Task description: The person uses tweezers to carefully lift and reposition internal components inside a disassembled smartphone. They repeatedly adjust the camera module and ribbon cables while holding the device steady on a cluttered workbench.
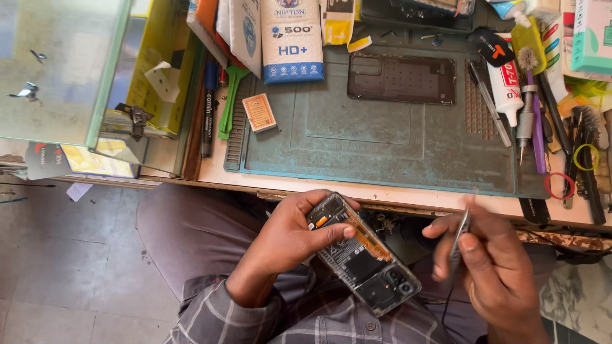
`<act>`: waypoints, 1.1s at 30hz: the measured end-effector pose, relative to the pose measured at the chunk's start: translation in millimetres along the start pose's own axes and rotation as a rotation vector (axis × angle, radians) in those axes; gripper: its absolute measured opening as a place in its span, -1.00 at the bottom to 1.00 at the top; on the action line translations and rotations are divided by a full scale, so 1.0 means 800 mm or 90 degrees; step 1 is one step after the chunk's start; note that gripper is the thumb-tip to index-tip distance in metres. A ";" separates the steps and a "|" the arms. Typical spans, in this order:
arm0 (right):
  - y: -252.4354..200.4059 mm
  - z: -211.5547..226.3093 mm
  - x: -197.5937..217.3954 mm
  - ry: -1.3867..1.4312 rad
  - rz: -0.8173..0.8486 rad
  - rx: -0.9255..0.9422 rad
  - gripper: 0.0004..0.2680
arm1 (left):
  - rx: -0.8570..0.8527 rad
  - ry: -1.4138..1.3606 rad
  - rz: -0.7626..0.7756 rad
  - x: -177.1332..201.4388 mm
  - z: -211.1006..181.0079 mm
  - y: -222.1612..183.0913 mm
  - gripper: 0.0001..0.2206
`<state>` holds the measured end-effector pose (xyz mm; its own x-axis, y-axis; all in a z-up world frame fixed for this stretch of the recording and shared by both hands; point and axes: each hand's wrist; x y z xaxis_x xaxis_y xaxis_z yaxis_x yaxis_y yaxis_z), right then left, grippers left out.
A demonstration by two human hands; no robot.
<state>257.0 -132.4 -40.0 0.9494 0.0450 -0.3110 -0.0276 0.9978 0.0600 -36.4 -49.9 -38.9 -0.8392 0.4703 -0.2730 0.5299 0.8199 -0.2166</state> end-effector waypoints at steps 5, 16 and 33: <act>0.044 0.031 -0.015 -0.390 -0.011 0.007 -0.66 | -0.038 0.154 -0.078 0.003 -0.035 0.023 -0.70; 0.143 0.051 -0.024 -0.666 -0.007 0.171 -0.75 | -0.090 0.099 -0.161 -0.010 -0.056 0.103 -0.52; 0.162 0.036 -0.013 -0.720 0.072 0.214 -0.75 | -0.179 0.768 -0.167 0.008 -0.080 0.076 -0.06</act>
<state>252.5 -5.0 -1.5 0.6888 -0.1056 0.7172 -0.2055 0.9203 0.3328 -17.1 24.0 5.8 -0.5711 0.1603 0.8051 0.4122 0.9042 0.1124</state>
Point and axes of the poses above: each hand's wrist, its own y-axis towards the middle knuckle, its own x-axis out of the back of the hand, z = x × y, and after that the axes turned 7 degrees about y, right-handed
